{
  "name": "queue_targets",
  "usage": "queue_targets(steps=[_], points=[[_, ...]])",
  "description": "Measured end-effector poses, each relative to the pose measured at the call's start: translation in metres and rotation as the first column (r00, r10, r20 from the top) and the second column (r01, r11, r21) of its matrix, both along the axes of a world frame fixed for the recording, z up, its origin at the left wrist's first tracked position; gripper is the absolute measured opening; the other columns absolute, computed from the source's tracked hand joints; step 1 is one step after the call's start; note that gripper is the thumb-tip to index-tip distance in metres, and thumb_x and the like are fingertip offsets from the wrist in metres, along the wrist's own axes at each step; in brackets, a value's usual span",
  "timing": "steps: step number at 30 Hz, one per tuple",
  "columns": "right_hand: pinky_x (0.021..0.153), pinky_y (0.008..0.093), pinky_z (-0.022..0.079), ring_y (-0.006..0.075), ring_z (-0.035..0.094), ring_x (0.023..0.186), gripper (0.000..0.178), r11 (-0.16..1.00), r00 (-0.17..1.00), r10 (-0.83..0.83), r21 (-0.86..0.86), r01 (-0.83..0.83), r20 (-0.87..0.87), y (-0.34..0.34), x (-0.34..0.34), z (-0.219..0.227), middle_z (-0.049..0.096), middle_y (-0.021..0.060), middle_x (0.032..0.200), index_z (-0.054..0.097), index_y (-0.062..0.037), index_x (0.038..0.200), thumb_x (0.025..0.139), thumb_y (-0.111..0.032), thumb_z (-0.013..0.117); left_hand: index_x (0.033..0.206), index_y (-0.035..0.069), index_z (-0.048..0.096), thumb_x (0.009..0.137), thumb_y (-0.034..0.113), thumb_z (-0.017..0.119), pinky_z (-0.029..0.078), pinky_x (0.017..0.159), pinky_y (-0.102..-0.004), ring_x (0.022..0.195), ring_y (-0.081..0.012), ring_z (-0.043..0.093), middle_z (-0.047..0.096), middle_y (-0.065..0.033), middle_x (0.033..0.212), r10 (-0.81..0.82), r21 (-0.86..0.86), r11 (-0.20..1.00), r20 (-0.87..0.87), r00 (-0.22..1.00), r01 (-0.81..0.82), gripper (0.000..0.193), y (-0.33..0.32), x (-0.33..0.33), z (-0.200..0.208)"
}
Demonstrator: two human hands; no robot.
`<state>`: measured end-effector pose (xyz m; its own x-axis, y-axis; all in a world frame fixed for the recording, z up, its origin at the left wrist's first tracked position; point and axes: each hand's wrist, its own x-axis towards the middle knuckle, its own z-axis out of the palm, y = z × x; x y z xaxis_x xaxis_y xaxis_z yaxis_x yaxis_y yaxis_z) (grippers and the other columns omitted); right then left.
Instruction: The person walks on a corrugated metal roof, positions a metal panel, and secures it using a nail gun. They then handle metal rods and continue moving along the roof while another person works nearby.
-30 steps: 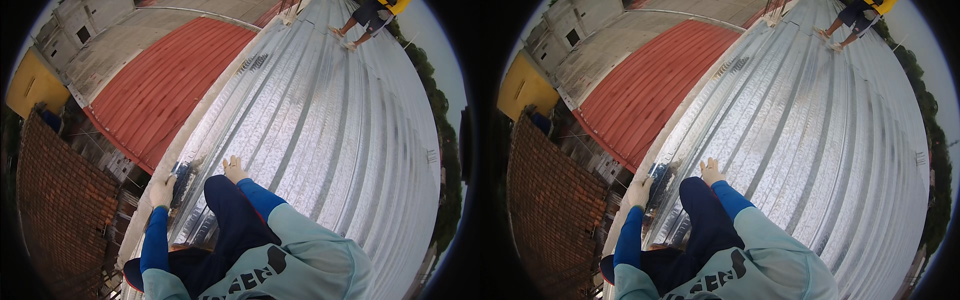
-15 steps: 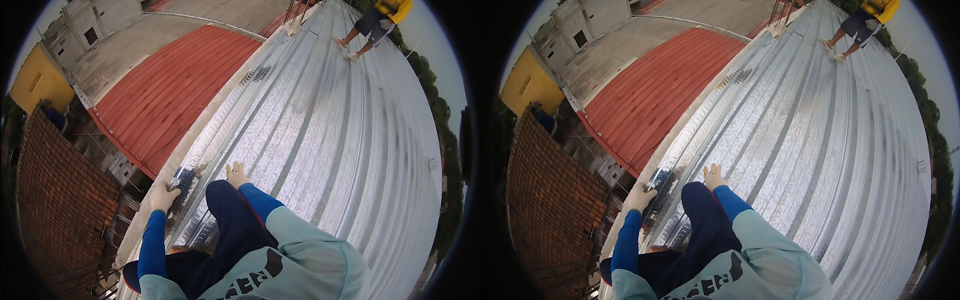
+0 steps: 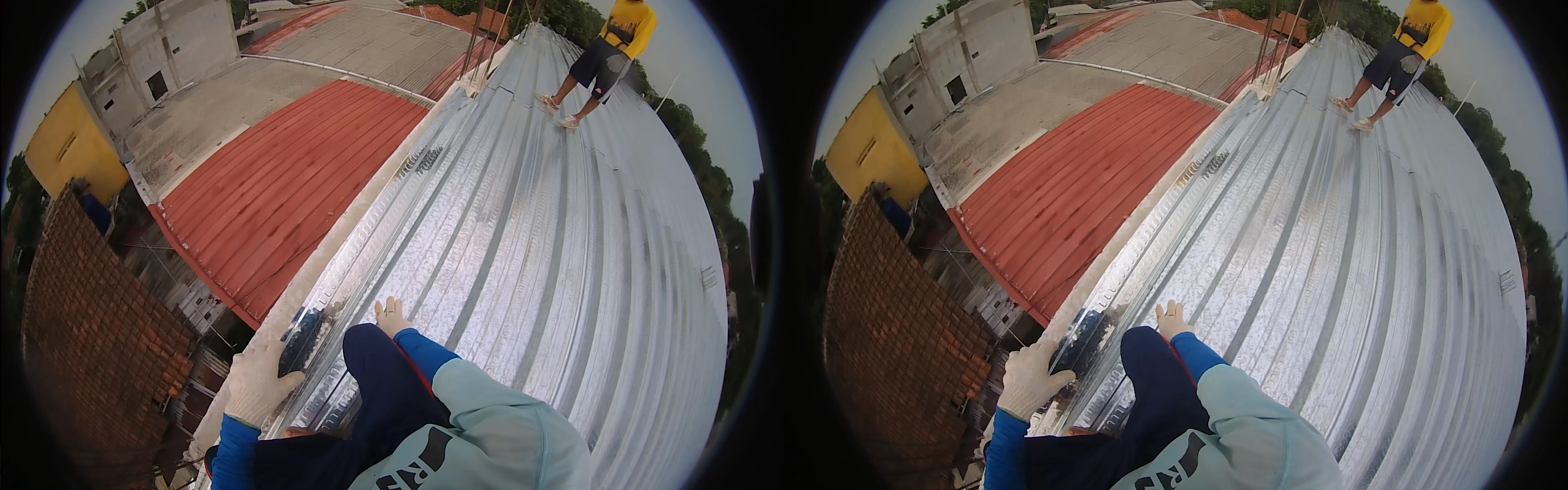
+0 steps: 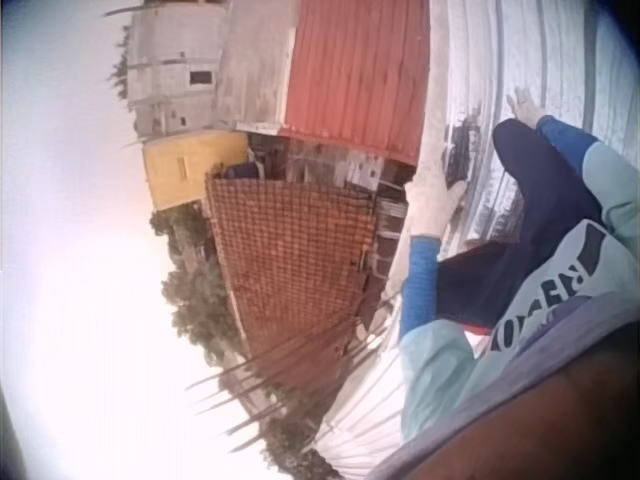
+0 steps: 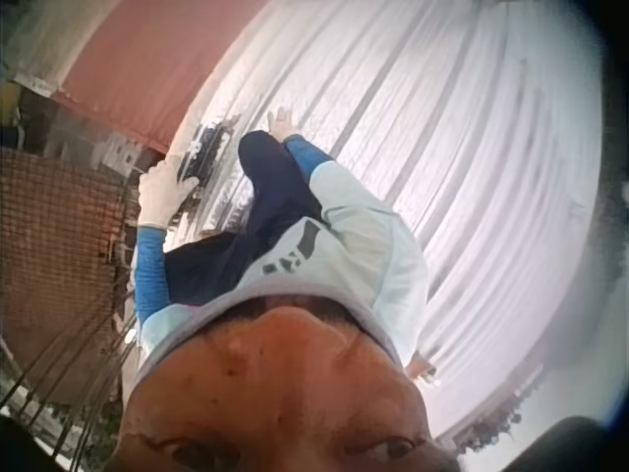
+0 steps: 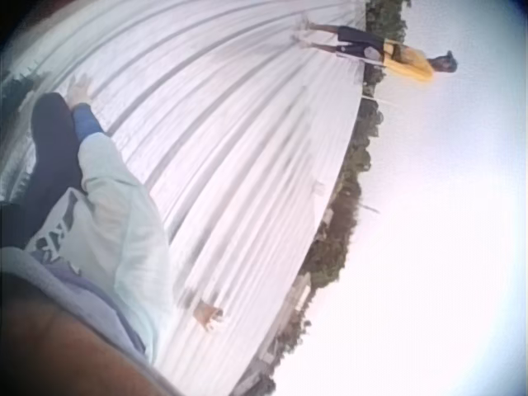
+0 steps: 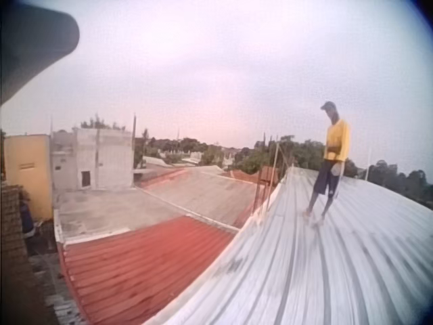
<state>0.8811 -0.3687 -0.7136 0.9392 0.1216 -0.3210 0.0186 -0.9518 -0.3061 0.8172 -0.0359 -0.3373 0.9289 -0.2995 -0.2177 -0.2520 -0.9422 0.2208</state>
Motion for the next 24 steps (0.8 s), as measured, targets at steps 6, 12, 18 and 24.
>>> queue_targets(steps=[6, 12, 18, 24], points=[[0.114, 0.074, 0.033, 0.0689, 0.038, 0.135, 0.065, 0.984, 0.978, 0.15, -0.116, -0.134, 0.143, -0.021, 0.011, -0.038, 0.033, 0.0484, 0.153, 0.035, -0.0036, 0.161, 0.105, -0.032, 0.048, 0.105, 0.006, 0.076, 0.081, 0.048, 0.08, 0.053, 0.087, -0.0503, 0.097, -0.0374, 0.075, 0.077, -0.0181, 0.101, -0.135, 0.073, 0.986, -0.174, 0.976, 0.149, 0.049, -0.03, -0.029, -0.03], [0.115, 0.0697, 0.037, 0.0654, 0.041, 0.135, 0.069, 0.976, 0.979, 0.202, -0.082, -0.201, 0.002, -0.012, 0.018, -0.007, 0.031, 0.046, 0.157, 0.032, -0.0061, 0.164, 0.103, -0.029, 0.055, 0.099, 0.006, 0.074, 0.081, 0.051, 0.08, 0.053, 0.083, -0.0506, 0.089, -0.0378, 0.075, 0.076, -0.0184, 0.094, -0.101, 0.023, 0.994, -0.079, 0.992, 0.103, 0.049, -0.016, -0.031, -0.039], [0.118, 0.0641, 0.041, 0.0616, 0.03, 0.148, 0.073, 0.986, 0.988, 0.15, -0.071, -0.152, -0.033, -0.01, 0.013, 0.002, 0.025, 0.0386, 0.164, 0.031, -0.0104, 0.165, 0.098, -0.017, 0.06, 0.097, 0.006, 0.074, 0.08, 0.052, 0.079, 0.058, 0.082, -0.0508, 0.089, -0.0365, 0.076, 0.077, -0.017, 0.09, -0.052, 0.029, 0.998, -0.029, 0.998, 0.052, 0.05, -0.021, -0.011, -0.029], [0.117, 0.0655, 0.041, 0.0627, 0.035, 0.145, 0.068, 0.978, 0.982, 0.19, -0.095, -0.186, 0.027, -0.019, 0.008, -0.007, 0.027, 0.042, 0.162, 0.032, -0.0084, 0.164, 0.101, -0.015, 0.055, 0.1, 0.006, 0.074, 0.081, 0.05, 0.082, 0.053, 0.086, -0.051, 0.093, -0.0383, 0.075, 0.076, -0.0185, 0.096, -0.019, 0.014, 1.0, -0.147, 0.989, 0.022, 0.048, -0.025, 0.002, -0.033]])
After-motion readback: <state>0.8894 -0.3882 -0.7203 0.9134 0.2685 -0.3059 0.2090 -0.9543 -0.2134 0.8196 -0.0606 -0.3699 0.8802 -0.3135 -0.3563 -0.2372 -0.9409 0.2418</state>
